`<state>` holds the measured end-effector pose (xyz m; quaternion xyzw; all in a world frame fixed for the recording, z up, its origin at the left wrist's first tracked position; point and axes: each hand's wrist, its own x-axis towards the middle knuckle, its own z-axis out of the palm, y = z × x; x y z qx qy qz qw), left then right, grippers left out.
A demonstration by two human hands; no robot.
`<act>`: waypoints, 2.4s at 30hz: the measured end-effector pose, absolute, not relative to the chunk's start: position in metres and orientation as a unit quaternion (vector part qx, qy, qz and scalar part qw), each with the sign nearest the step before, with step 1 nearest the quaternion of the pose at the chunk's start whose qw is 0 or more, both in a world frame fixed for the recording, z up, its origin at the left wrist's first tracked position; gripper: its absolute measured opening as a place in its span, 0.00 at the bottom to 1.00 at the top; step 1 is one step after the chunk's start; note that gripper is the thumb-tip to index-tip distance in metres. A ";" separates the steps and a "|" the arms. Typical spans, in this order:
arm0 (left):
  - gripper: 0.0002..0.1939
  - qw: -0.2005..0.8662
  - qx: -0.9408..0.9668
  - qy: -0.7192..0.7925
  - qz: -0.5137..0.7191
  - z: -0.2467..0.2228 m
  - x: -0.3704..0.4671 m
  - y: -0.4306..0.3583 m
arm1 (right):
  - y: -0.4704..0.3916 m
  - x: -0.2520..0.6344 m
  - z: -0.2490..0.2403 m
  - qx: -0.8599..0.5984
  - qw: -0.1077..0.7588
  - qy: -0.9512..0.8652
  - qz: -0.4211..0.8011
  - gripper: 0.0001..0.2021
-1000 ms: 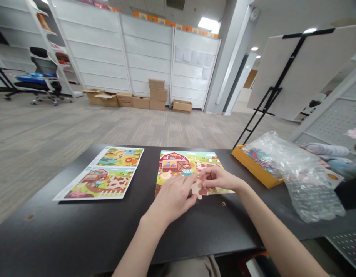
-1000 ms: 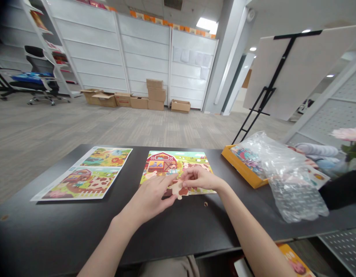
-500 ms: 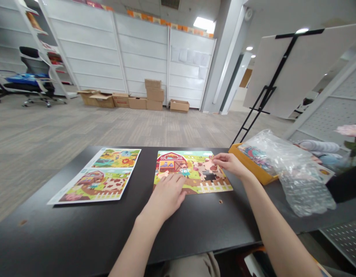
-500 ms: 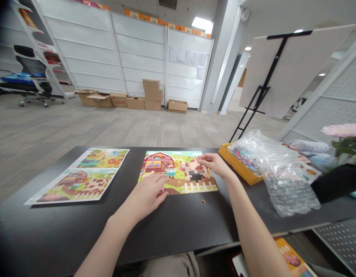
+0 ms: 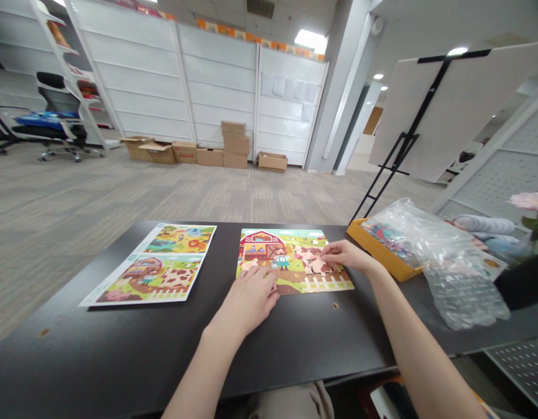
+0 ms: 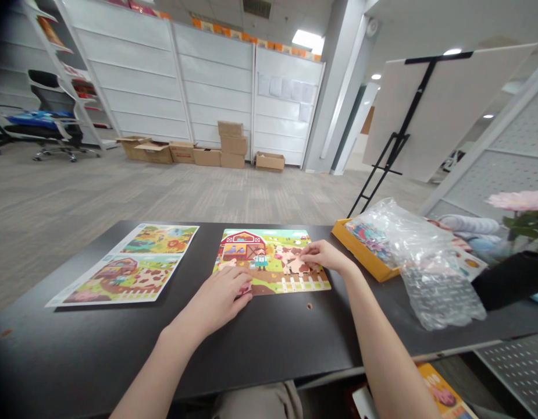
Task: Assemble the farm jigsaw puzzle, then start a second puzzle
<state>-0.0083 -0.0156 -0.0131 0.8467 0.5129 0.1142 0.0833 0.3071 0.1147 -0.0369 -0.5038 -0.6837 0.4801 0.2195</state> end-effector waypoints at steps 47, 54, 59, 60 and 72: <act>0.08 0.104 0.844 0.517 0.094 -0.011 -0.006 -0.015 | 0.094 0.303 -0.008 -0.483 0.194 -0.693 0.499 0.15; 0.08 0.110 0.844 0.517 0.093 -0.012 -0.007 -0.015 | 0.097 0.300 -0.011 -0.483 0.236 -0.683 0.495 0.21; 0.08 0.107 0.844 0.516 0.097 -0.012 -0.007 -0.015 | 0.102 0.302 -0.016 -0.513 0.283 -0.673 0.452 0.20; 0.08 0.108 0.844 0.517 0.097 -0.012 -0.007 -0.015 | 0.103 0.303 -0.017 -0.512 0.288 -0.676 0.445 0.20; 0.08 0.112 0.842 0.518 0.100 -0.012 -0.007 -0.016 | 0.100 0.301 -0.014 -0.518 0.271 -0.656 0.478 0.21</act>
